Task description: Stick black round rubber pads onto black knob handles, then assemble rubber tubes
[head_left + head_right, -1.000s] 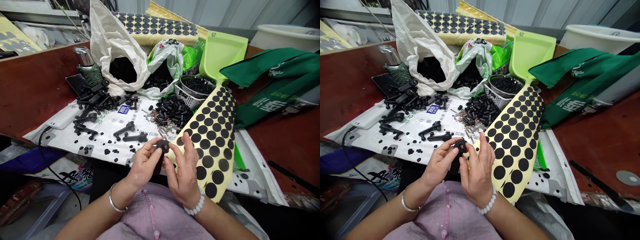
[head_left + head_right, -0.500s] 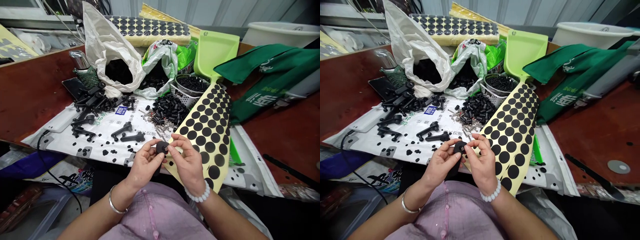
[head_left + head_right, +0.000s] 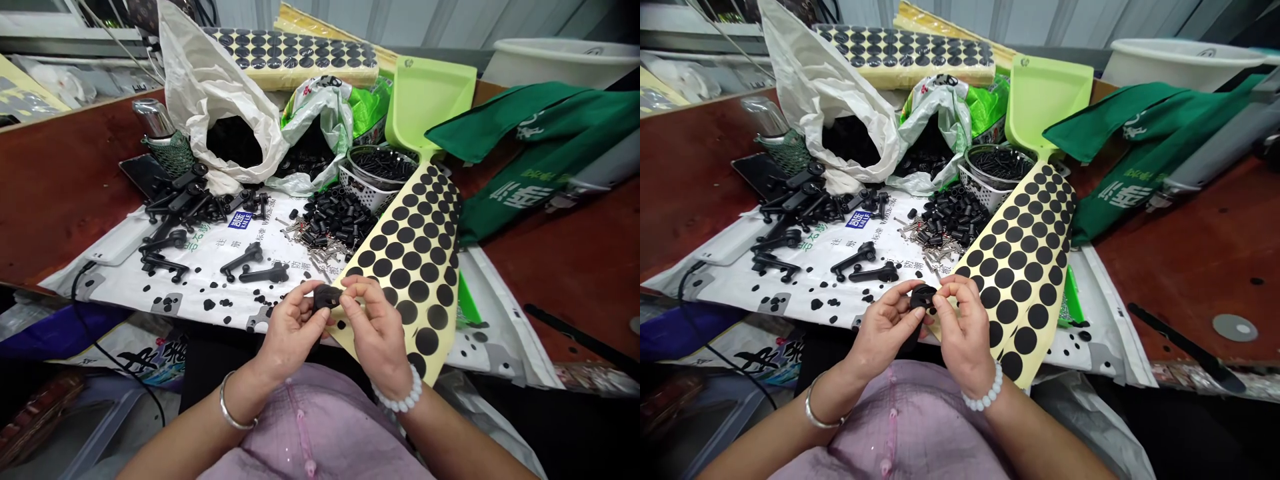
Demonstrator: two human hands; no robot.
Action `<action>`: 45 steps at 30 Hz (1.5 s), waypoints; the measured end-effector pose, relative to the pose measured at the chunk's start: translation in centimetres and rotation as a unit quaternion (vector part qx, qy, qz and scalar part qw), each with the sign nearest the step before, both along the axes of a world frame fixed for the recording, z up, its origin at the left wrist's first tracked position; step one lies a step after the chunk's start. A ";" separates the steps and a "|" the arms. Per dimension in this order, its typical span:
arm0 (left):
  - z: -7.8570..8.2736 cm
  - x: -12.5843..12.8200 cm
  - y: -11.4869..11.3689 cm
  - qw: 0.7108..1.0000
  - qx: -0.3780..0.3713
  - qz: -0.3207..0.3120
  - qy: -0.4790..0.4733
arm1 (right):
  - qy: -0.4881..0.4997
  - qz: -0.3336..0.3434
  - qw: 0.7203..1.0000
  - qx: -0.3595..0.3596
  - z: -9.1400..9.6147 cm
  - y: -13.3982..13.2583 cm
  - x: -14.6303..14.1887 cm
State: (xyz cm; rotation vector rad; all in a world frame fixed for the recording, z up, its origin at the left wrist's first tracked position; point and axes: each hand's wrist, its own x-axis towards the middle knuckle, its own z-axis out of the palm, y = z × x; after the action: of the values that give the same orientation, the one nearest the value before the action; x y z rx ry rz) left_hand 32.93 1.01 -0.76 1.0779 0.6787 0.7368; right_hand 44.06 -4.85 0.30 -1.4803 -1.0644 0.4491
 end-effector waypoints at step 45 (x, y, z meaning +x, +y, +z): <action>0.4 -0.7 0.3 0.998 0.039 -0.047 0.012 | 0.405 0.119 0.904 -0.062 2.0 0.4 0.5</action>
State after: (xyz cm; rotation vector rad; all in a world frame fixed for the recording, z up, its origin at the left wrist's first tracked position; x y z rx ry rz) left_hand 32.20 1.28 -0.32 1.1844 0.6189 0.6754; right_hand 44.56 -4.49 2.27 -1.0862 -0.5398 1.2037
